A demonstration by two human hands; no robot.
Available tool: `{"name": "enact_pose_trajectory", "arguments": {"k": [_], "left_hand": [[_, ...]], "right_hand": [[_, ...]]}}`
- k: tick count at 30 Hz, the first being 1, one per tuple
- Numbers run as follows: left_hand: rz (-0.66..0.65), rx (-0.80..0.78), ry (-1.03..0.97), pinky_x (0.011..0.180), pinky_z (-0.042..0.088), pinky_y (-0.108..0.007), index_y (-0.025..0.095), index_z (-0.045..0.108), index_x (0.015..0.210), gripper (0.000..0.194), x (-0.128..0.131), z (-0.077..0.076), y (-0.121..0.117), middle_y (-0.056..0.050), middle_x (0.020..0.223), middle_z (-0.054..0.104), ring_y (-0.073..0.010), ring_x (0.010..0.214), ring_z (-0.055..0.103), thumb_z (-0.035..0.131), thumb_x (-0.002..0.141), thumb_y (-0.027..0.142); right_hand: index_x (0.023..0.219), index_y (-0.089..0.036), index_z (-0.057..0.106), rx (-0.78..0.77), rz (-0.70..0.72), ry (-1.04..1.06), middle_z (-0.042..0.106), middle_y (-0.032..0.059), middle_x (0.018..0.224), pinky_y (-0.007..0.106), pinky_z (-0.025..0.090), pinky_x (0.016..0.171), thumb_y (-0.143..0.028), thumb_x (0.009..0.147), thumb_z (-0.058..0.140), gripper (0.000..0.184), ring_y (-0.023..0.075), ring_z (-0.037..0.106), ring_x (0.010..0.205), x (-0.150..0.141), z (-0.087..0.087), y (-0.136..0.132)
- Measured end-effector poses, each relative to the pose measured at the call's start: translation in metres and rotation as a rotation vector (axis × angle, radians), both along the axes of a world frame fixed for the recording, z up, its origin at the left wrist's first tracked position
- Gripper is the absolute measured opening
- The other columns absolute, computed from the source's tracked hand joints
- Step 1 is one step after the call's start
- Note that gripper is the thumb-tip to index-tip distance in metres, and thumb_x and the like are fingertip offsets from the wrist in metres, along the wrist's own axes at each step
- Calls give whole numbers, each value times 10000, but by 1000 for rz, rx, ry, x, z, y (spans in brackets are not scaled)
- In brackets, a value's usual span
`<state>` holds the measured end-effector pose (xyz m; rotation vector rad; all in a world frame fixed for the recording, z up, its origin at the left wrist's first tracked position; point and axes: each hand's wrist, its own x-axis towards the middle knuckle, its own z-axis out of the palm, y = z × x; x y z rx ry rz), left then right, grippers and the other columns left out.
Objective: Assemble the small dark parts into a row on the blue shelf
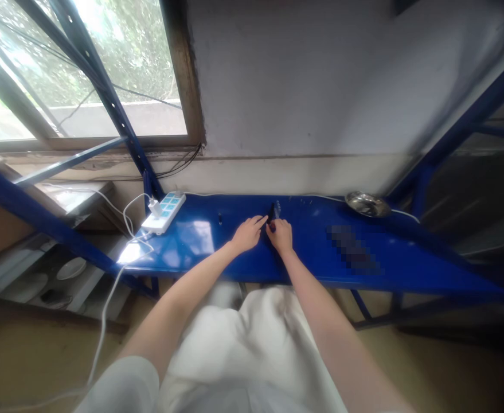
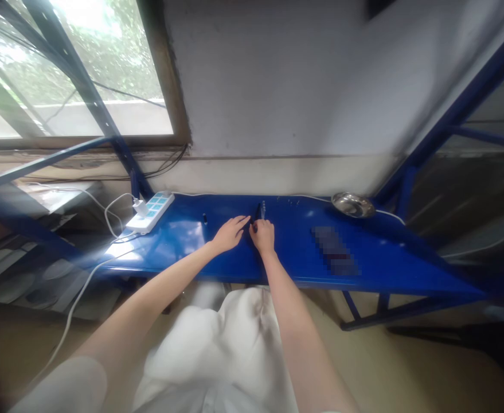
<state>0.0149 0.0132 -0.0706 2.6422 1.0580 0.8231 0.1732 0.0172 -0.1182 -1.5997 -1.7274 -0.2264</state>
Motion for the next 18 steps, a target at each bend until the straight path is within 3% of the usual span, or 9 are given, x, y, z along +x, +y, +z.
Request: {"name": "enact_pose_trajectory", "arguments": {"k": [8,13,18], "left_hand": [[53,-2,-94,923,411,-341,205,533,1165,326,8,16,21,-81,1132,569,-194,1062,517,413,863,233],[17,-26,10,836,436,-331,193,637,950,222,14,26,32,-73,969,616,-199,913,550,448,837,220],[10,-88,40,802,428,-322,202,654,860,166,17,33,34,-64,904,627,-200,870,560,513,778,170]], "right_hand": [[730,-176,541,17,48,-5,596,64,722,312,313,649,-257,815,466,139,198,482,701,0,0,0],[728,-179,545,5,56,-7,598,65,727,311,312,647,-254,811,468,136,197,479,699,1,-1,1],[728,-180,549,6,59,-11,599,66,728,311,317,646,-254,807,468,136,198,484,702,1,-2,1]]}}
